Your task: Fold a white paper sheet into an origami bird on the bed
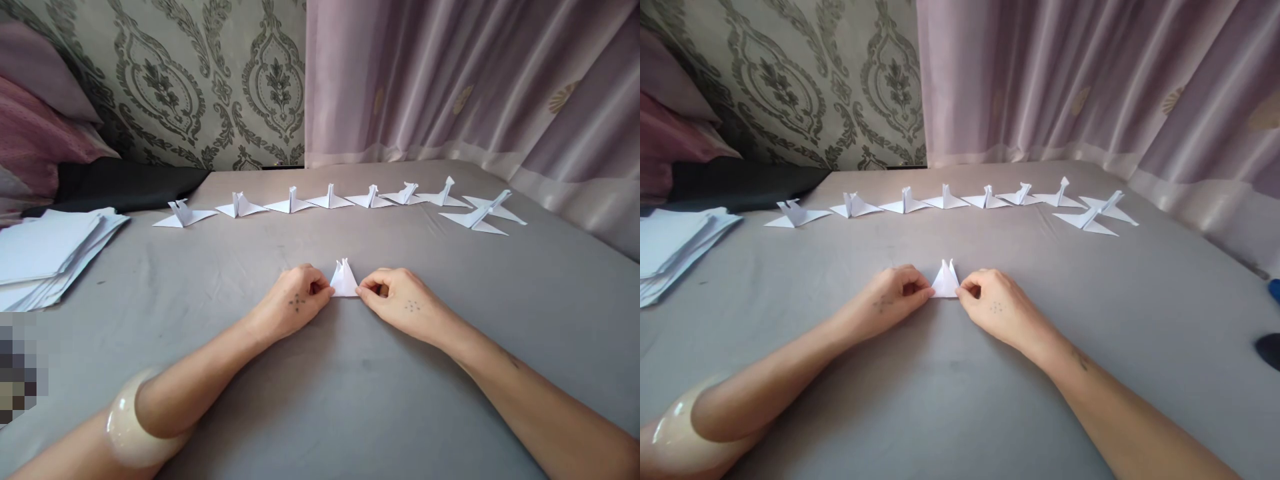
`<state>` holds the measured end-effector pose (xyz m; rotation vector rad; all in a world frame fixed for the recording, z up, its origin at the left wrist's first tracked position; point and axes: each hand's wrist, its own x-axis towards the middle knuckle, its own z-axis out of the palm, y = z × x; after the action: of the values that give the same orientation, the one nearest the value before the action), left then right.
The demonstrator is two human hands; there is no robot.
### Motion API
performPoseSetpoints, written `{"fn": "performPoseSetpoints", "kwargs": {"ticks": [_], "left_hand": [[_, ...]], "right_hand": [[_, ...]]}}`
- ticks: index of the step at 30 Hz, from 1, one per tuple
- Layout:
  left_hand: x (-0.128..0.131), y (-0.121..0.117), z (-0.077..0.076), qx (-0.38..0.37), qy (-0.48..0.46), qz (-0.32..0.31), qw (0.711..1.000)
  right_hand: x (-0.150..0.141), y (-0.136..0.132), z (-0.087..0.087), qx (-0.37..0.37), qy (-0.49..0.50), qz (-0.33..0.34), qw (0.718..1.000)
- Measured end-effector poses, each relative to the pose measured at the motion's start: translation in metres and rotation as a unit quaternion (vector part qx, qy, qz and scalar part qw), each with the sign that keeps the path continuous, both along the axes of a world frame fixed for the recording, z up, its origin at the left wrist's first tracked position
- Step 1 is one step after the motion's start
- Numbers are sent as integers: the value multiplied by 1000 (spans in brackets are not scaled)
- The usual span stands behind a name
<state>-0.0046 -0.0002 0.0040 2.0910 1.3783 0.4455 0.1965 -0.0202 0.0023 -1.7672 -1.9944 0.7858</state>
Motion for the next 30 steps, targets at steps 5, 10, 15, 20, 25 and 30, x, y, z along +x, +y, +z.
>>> {"fn": "performPoseSetpoints", "kwargs": {"ticks": [5,10,15,20,25,30], "left_hand": [[2,0,0,-3,4,6,1000],[2,0,-1,-2,-1,10,1000],[2,-1,-3,2,5,10,1000],[1,-4,-10,44,37,-14,998],[1,-9,-14,168,53,-130,976],[9,-21,-6,198,208,-220,932]], "right_hand": [[-1,0,0,-1,-2,-5,1000],[-3,0,1,-5,-13,-2,1000],[-5,-1,0,1,-35,-1,999],[-4,-3,-3,17,-45,10,999],[-9,-12,-7,106,-77,39,991],[-22,-31,-6,182,-223,109,951]]}}
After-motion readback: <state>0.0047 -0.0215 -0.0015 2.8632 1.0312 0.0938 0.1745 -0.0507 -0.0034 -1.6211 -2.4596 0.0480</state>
